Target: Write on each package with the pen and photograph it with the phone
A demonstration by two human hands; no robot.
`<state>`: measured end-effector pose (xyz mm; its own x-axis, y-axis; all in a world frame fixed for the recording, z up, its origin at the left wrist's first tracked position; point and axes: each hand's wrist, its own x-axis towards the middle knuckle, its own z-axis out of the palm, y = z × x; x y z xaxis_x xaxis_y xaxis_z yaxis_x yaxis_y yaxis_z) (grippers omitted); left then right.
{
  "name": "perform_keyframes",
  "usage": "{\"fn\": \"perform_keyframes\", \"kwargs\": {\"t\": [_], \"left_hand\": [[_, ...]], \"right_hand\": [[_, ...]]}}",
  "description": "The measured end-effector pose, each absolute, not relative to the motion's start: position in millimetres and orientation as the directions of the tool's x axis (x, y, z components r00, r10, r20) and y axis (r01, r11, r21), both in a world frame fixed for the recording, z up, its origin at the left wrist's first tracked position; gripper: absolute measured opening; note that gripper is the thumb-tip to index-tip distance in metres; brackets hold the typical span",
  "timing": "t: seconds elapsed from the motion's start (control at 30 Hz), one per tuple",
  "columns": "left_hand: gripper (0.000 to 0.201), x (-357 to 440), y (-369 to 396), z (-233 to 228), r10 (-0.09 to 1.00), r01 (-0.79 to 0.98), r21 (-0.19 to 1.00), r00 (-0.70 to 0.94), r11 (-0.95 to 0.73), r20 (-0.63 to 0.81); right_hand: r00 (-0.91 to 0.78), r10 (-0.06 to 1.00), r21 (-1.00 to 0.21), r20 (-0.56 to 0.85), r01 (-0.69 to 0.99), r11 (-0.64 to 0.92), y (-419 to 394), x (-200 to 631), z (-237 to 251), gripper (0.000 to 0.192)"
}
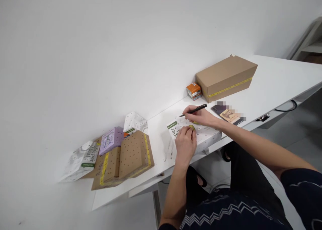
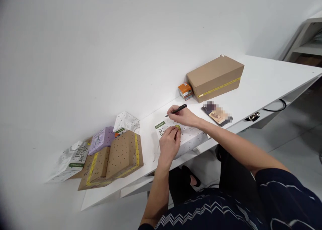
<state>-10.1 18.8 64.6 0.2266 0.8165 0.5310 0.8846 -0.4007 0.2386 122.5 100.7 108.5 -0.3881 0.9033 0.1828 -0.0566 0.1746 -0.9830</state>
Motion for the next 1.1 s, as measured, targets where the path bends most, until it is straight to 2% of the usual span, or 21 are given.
{"fn": "perform_keyframes", "kwargs": {"t": [0.07, 0.27, 0.63, 0.73, 0.83, 0.93, 1.1], "left_hand": [[0.018, -10, 19, 64, 0.816, 0.887, 0.23, 0.23, -0.399, 0.53], [0.018, -12, 18, 65, 0.814, 0.887, 0.226, 0.234, -0.403, 0.532], [0.018, -11, 19, 66, 0.817, 0.888, 0.21, 0.255, -0.41, 0.517], [0.017, -16, 19, 75, 0.841, 0.865, 0.26, 0.276, -0.429, 0.466], [0.019, -25, 19, 80, 0.861, 0.885, 0.306, 0.175, -0.35, 0.478], [0.02, -31, 21, 75, 0.836, 0.915, 0.28, 0.099, -0.289, 0.54], [0.019, -30, 23, 63, 0.809, 0.927, 0.213, 0.138, -0.309, 0.571]], "right_hand": [[-0.386, 0.907, -0.984, 0.171, -0.02, 0.177, 111, 117, 100, 0.009], [-0.354, 0.935, -0.994, 0.006, -0.104, -0.033, 123, 109, 83, 0.008], [-0.375, 0.924, -0.969, -0.079, -0.19, -0.16, 127, 106, 82, 0.012], [-0.344, 0.935, -0.977, -0.079, -0.157, -0.141, 130, 105, 77, 0.011], [-0.329, 0.943, -0.99, -0.039, -0.115, -0.081, 132, 104, 70, 0.009], [-0.338, 0.941, -0.993, -0.005, -0.107, -0.044, 133, 104, 64, 0.012], [-0.344, 0.937, -0.996, 0.054, -0.084, 0.027, 135, 107, 58, 0.015]]}}
